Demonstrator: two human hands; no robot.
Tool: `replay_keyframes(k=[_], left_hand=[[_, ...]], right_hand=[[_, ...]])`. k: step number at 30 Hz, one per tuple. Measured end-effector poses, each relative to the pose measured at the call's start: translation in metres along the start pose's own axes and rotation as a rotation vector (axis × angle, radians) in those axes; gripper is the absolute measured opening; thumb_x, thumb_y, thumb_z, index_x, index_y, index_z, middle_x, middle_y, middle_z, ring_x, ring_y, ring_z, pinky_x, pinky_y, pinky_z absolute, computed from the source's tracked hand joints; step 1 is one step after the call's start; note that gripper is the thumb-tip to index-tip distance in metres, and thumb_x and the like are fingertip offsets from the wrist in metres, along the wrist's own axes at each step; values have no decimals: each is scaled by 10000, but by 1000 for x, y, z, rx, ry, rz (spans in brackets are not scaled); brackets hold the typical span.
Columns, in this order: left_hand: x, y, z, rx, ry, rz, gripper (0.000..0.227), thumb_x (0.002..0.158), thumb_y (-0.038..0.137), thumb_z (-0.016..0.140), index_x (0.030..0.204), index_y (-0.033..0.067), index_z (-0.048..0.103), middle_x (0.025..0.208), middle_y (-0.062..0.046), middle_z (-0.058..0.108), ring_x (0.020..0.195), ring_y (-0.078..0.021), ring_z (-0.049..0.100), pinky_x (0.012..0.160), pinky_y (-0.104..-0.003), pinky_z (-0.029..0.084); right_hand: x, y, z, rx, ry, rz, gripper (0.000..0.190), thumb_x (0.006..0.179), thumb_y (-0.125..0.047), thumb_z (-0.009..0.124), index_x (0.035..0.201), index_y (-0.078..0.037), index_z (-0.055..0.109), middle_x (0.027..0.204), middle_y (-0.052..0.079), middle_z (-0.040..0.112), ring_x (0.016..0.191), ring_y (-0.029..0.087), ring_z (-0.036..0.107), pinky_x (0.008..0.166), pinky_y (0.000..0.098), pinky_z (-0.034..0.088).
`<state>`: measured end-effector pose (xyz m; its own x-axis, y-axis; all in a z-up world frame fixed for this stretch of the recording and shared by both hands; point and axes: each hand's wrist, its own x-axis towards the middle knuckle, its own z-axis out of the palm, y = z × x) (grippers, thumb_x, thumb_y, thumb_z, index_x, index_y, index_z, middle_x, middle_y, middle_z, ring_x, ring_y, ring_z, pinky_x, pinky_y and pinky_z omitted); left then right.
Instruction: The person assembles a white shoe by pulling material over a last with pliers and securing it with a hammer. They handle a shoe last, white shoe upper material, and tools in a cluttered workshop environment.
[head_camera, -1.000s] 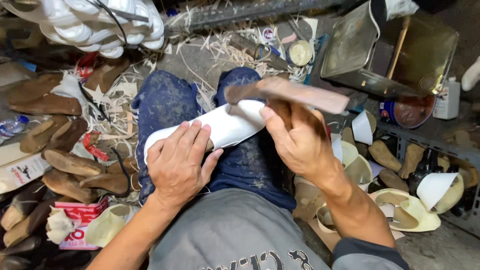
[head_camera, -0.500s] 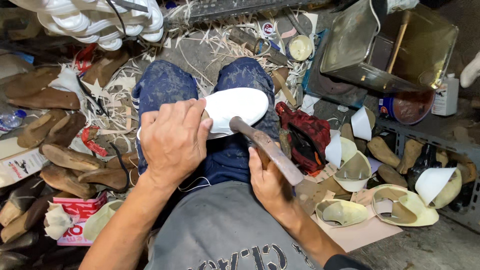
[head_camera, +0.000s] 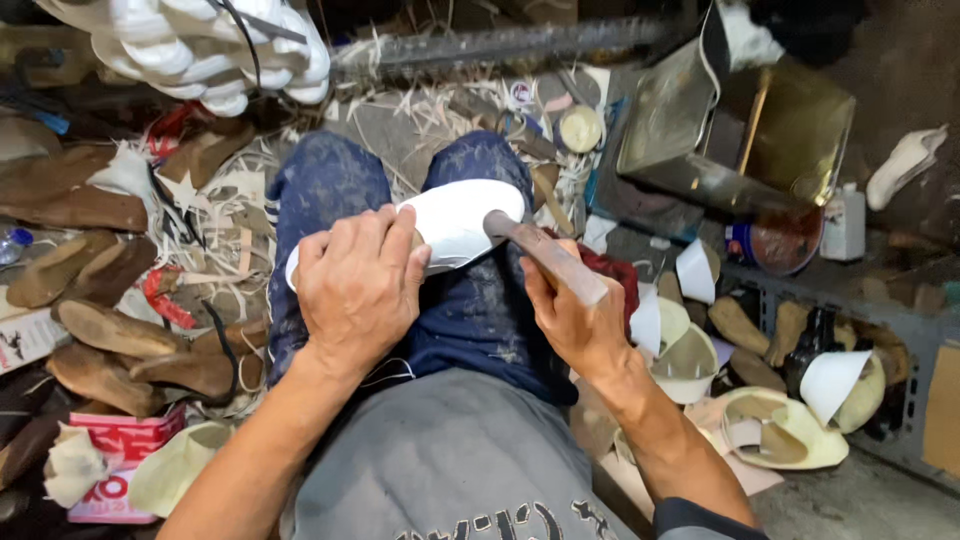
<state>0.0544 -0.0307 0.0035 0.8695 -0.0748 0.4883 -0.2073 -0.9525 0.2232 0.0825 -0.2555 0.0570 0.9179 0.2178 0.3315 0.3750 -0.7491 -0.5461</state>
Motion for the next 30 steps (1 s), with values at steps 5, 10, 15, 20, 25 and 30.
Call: replay_keyframes(k=[5,10,15,20,25,30], left_hand=[[-8,3,8,13,15,-30,379,1059,379,488,1172,108,728,1046,-86,683,966,-262,659,798,-391,426],[-7,8,0,-12,-12,-31,420,1039,438,509,1194,108,719,1078,-88,685,1009,-259,662,814,-387,418],[-15,6,-4,-29,-38,-18,461,992,489,607,1211,100,721,1113,-96,701,1045,-267,680,805,-389,424],[-7,5,-17,39,-200,-11,462,992,535,619,1228,147,702,1182,-25,749,1077,-222,717,823,-401,426],[-6,8,-16,62,-218,-19,467,994,547,618,1232,155,710,1204,-13,743,1107,-215,719,848,-387,415],[-3,8,-15,52,-224,-3,468,1002,543,615,1240,151,707,1216,-19,739,1118,-221,718,863,-388,418]], right_hand=[[-15,42,12,42,32,-54,253,1043,-168,592,1189,18,681,1032,220,710,825,343,715,731,409,588],[19,26,-9,42,-314,297,302,1023,-349,600,1126,-104,743,801,117,729,612,263,665,579,377,558],[23,97,-30,-106,-230,668,351,1005,-479,670,746,-245,711,483,-28,606,561,146,689,615,310,552],[67,68,-32,50,-702,-47,441,1050,-221,513,1427,-3,446,1213,263,648,925,367,708,925,429,616],[105,43,-37,159,-706,-74,393,1090,-251,391,1321,10,574,959,105,546,775,211,528,708,297,455],[117,54,-35,-128,-913,-36,314,1041,-355,568,1089,-52,630,738,145,706,646,364,680,607,476,487]])
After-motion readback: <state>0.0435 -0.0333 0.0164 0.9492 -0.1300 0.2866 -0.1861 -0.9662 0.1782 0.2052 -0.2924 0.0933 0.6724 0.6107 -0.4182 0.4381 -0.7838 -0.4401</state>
